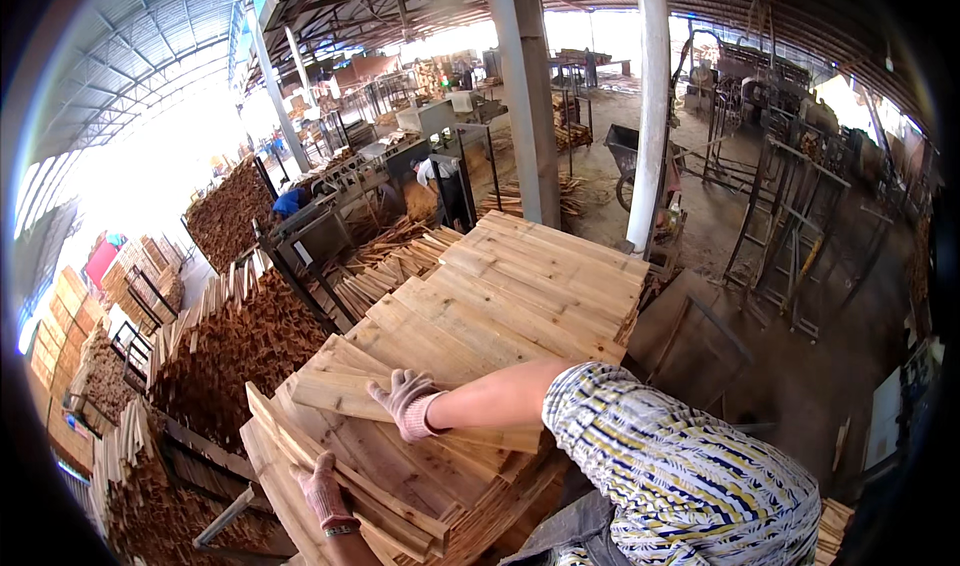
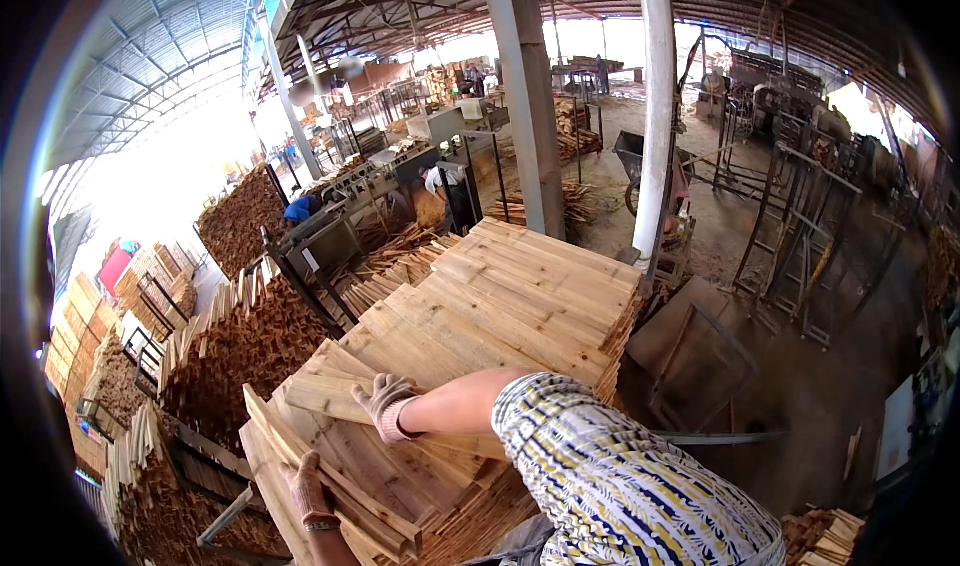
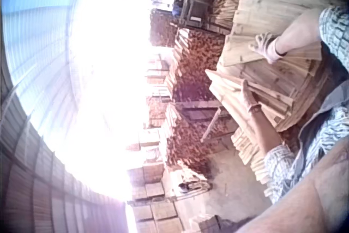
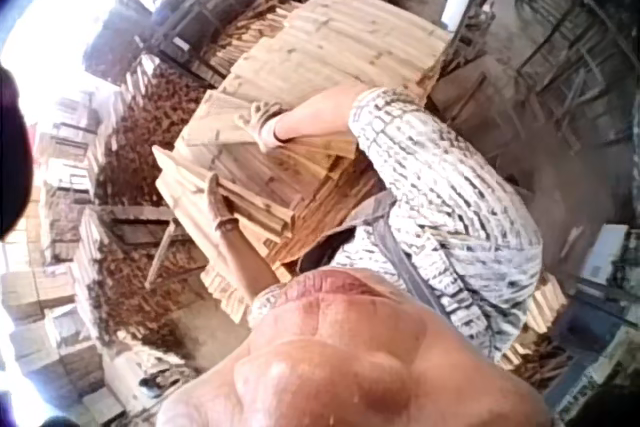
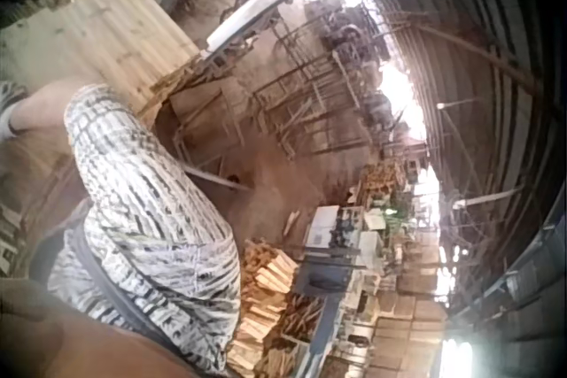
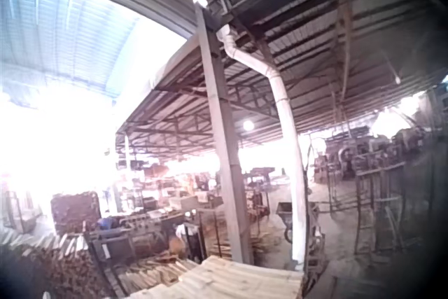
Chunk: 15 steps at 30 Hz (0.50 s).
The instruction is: The person repeatedly picks up stacks of wooden planks from a pile and places them onto a metal rack. The worker wears gloves and handles the wood by hand, organizing the planks into neat stacks on the rack.
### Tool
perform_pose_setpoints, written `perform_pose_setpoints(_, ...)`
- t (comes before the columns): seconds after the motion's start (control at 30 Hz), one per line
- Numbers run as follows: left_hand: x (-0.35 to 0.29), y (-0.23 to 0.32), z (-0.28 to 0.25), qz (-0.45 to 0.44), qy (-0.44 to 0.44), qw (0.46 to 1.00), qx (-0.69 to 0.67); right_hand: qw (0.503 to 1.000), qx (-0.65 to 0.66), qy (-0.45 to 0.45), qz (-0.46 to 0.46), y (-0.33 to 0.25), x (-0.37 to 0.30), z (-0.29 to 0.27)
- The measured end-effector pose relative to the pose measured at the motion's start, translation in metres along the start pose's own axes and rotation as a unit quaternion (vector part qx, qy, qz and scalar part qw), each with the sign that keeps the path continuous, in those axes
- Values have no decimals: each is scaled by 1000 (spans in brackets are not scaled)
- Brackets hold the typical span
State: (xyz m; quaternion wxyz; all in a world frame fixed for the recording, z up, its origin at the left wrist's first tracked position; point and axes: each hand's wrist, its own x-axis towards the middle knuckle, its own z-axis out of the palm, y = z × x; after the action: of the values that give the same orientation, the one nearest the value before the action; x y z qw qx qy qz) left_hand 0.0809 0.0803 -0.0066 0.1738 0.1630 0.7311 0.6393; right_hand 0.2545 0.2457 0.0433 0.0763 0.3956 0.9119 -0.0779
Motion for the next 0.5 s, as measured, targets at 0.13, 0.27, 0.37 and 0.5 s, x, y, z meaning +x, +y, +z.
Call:
perform_pose_setpoints(0.13, -6, 18, 6, -25, -17, 1000, 4, 999, 29, -31, 27, 1, 20, -12)
perform_pose_setpoints(0.27, 11, -4, -8, -28, -44, 997, -57, 997, 58, -32, 41, 4, 12, -20)
perform_pose_setpoints(0.37, -1, 2, -6, -34, -66, 993, -87, 993, 107, -43, 32, 15, 8, -22)
perform_pose_setpoints(0.5, -2, 17, -13, -24, -52, 992, -109, 995, 79, -31, 51, -3, 10, -26)
